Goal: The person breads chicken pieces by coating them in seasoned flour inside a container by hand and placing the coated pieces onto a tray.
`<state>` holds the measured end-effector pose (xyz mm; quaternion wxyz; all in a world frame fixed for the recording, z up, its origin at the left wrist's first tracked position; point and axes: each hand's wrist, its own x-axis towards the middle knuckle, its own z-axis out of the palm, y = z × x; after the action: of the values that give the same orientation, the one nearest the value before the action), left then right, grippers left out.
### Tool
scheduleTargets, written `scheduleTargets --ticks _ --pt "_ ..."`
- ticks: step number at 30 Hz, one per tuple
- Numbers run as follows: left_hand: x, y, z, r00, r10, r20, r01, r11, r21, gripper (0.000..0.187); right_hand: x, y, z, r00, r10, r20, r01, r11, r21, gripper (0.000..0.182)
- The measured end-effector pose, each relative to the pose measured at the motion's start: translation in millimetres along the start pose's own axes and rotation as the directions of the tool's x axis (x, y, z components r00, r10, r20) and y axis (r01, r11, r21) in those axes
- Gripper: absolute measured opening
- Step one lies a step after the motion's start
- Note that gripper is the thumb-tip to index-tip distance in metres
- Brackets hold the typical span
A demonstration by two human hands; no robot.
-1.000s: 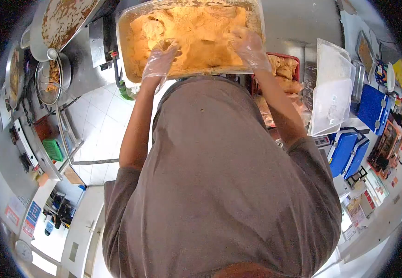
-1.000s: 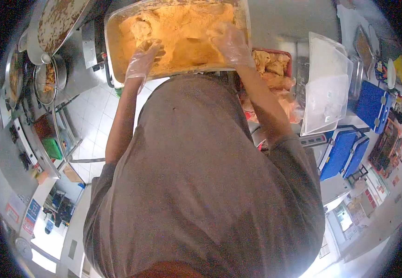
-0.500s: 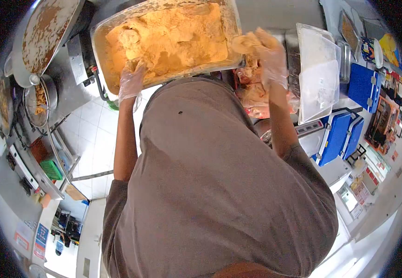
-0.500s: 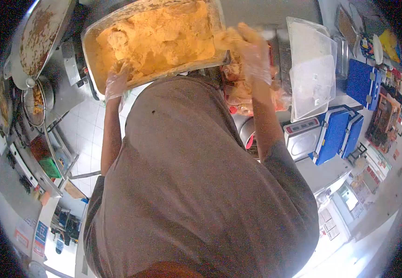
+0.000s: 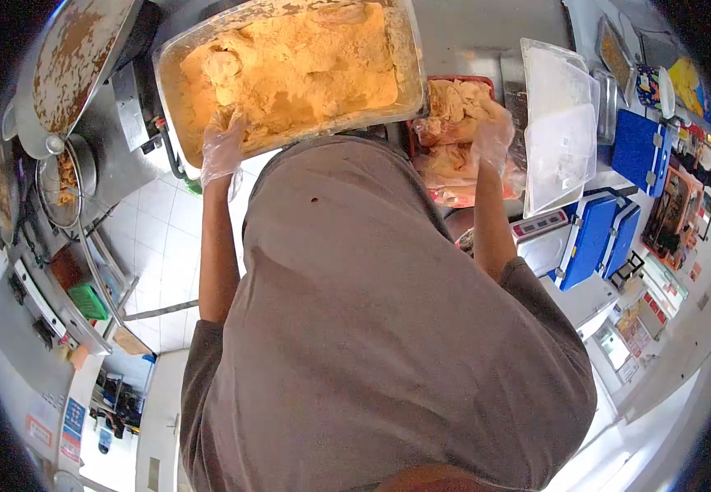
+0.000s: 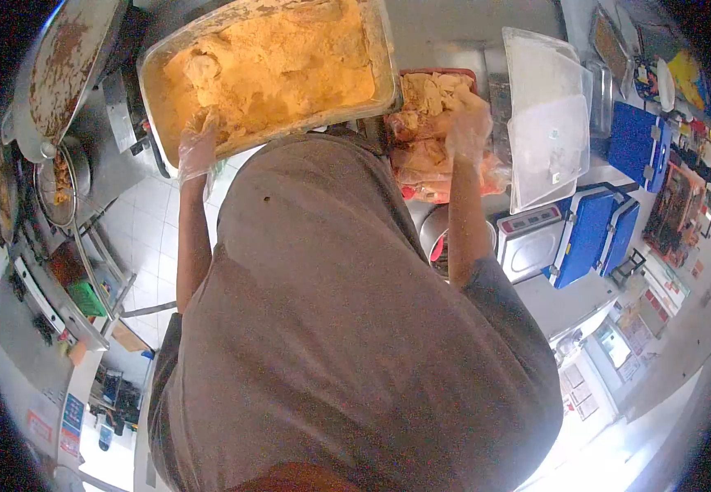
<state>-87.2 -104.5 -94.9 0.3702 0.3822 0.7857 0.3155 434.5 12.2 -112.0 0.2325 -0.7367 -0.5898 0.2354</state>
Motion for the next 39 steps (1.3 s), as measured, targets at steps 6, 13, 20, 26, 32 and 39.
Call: scheduleTargets --ticks 6,13,20,26,32,39 --pt "-0.2 8.8 0.2 0.998 0.021 0.066 -0.020 1.000 -0.013 0.028 12.1 -24.7 4.8 0.986 0.031 0.166 0.027 0.942 -0.335 0.030" --pt "10.2 -13.9 7.5 0.994 -0.058 0.094 0.077 0.973 -0.219 0.031 38.2 133.7 65.7 0.934 -0.245 0.261 0.325 0.886 -0.330 0.049" --pt "18.6 -36.4 -5.9 0.955 0.284 0.085 -0.293 0.854 0.430 0.033 48.3 -15.5 6.4 0.975 -0.054 0.217 0.122 0.943 -0.309 0.030" --pt "26.1 1.4 -40.5 0.993 -0.091 -0.070 0.107 0.955 0.277 0.042 32.0 -51.4 13.9 0.930 -0.186 0.318 0.312 0.855 -0.413 0.024" --pt "64.4 -50.1 -34.1 0.921 0.311 0.235 -0.387 0.661 0.643 0.036 39.2 -59.8 11.9 0.979 -0.201 -0.026 0.193 0.966 -0.174 0.020" --pt "131.2 -32.6 23.9 0.880 -0.442 -0.173 0.451 0.892 0.017 0.064 14.4 -123.5 6.8 0.993 -0.121 -0.012 0.121 0.993 -0.003 0.027"
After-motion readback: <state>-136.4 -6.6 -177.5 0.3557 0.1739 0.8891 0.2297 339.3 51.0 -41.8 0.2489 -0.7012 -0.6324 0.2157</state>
